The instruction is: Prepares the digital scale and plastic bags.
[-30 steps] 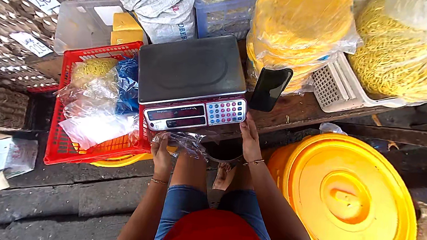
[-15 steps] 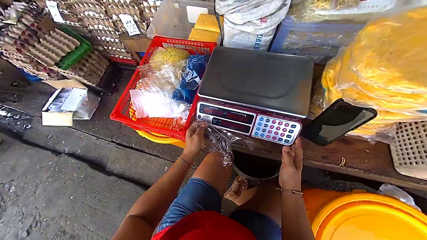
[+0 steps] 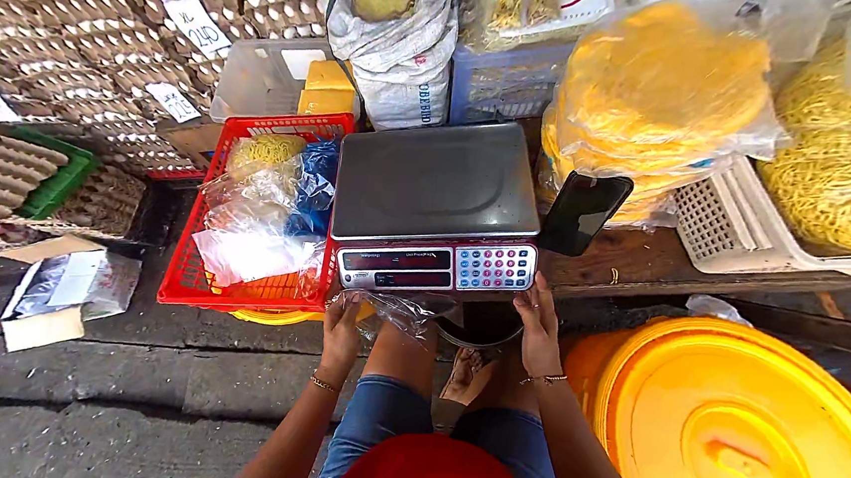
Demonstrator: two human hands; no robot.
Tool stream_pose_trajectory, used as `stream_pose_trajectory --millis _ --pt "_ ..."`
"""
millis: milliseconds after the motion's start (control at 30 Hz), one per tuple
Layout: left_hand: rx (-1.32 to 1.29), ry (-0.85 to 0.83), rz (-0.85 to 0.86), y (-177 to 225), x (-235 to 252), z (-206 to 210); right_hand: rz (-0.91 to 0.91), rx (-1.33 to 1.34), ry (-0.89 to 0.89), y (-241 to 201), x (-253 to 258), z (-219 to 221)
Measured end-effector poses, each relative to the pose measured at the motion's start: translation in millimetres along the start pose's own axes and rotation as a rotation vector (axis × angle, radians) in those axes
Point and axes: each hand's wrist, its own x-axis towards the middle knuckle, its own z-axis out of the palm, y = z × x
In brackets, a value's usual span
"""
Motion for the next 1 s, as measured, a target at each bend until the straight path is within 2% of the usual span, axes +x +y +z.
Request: stream_pose_trajectory --millis 100,133,200,233,300,367,400,500,633,733,867,1000 --pt "0.112 -0.113 -0.017 9.5 1.9 -13.2 -0.041 -0.16 0.014 -0.9 -1.9 -4.2" --pt "0.178 -0.148 -0.042 16.7 0.5 -16.4 -0.101 -0.304 0.05 -3.0 -3.5 -4.7" --pt "0.269 -0.205 -0.107 35.0 -10.6 -21.2 -0.338 -0.554 0.124 -13.9 -15.0 2.0" --pt "0.286 -0.228 -0.138 44.8 -20.2 -21.6 -0.452 -0.591 0.105 -21.5 -25.7 7.8" --pt "0.264 -0.308 -0.139 65.1 -35.3 -15.6 -0.563 -0.515 -0.101 -37.7 -45.7 25.3" --pt "0.207 -0.445 -0.083 85.4 -39.5 -7.7 -0.535 -0.43 -0.361 -46.1 -54.2 44.9" --pt "0.185 -0.517 -0.051 94.0 -37.9 -5.3 -0.51 -0.408 -0.432 -46.4 -53.5 52.8" --pt "0.139 -0.643 0.025 116.9 -23.8 -0.7 -0.449 -0.314 -0.49 -48.9 -36.1 58.4" --pt "0.127 -0.638 0.083 127.7 4.5 1.0 -0.274 -0.085 -0.56 -61.9 -12.4 52.5" --pt "0.08 -0.543 0.089 137.3 34.7 15.2 -0.269 -0.043 -0.463 -82.3 13.6 56.2" --pt "-0.097 -0.26 0.011 144.6 60.4 37.0 -0.335 -0.026 -0.218 -105.3 47.2 72.4" --pt "-0.197 -0.374 -0.078 85.6 30.2 48.6 -0.316 0.03 0.046 -86.7 56.9 98.2"
